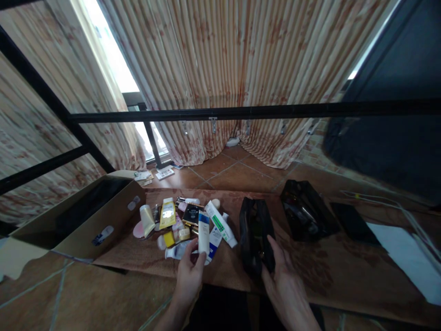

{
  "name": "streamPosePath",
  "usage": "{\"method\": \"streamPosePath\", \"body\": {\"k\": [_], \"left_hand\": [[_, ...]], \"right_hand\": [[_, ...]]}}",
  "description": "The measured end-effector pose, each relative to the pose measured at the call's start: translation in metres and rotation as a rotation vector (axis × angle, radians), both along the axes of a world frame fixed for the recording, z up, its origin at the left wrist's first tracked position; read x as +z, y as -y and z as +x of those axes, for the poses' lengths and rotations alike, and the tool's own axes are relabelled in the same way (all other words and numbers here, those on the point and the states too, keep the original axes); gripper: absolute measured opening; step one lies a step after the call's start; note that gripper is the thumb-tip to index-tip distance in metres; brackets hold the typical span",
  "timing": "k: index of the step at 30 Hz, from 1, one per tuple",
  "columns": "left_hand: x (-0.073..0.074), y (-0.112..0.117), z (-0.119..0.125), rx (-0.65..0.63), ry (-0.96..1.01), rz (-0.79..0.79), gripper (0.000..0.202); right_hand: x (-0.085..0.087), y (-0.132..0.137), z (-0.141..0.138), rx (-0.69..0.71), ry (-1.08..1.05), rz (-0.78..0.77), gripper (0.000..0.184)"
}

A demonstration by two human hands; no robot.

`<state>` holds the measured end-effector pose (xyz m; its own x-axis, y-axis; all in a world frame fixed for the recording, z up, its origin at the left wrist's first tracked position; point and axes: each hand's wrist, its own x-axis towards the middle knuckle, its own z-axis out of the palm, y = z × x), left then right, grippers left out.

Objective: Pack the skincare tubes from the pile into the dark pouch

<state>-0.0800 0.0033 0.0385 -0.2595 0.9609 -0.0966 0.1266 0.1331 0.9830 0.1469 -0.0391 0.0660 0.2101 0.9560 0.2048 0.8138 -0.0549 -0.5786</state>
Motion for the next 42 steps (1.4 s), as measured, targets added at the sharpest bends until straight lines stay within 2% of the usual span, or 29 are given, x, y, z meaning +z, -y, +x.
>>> {"method": "streamPosePath", "body": {"k": [4,7,10,14,18,23,26,32,42], "left_hand": [[-0.010,-0.003,0.000,-0.019,-0.249,-0.035,0.055],[-0.011,-0.007,0.002,-0.047,-0.373,-0.063,0.056],[-0.010,-0.008,0.004,-0.063,-0.438,-0.037,0.049],[-0.006,-0.002,0.004,-0.086,-0.442,0.022,0.042],[-0.002,0.007,-0.008,-0.067,-0.450,0.046,0.039],[-0.005,0.015,-0.037,0.090,-0.511,0.052,0.038],[-0.008,0.016,-0.055,0.163,-0.557,0.004,0.040],[-0.009,0.016,-0.073,0.263,-0.611,-0.070,0.047],[-0.017,0.009,-0.079,0.181,-0.661,-0.137,0.045]], "right_hand": [[0.001,0.001,0.001,0.006,-0.010,-0.014,0.052],[0.002,0.000,0.001,0.002,0.004,-0.020,0.052],[0.003,0.000,0.000,-0.006,0.027,-0.013,0.051],[0.003,0.002,0.001,0.014,0.040,0.008,0.051],[0.000,0.002,0.005,0.025,0.047,0.009,0.052],[-0.001,0.001,0.007,0.019,0.055,-0.001,0.055],[0.000,0.001,0.006,0.022,0.051,-0.008,0.056],[-0.003,0.000,0.009,0.015,0.079,0.007,0.058],[-0.004,-0.004,0.011,0.032,0.122,0.020,0.062]]}}
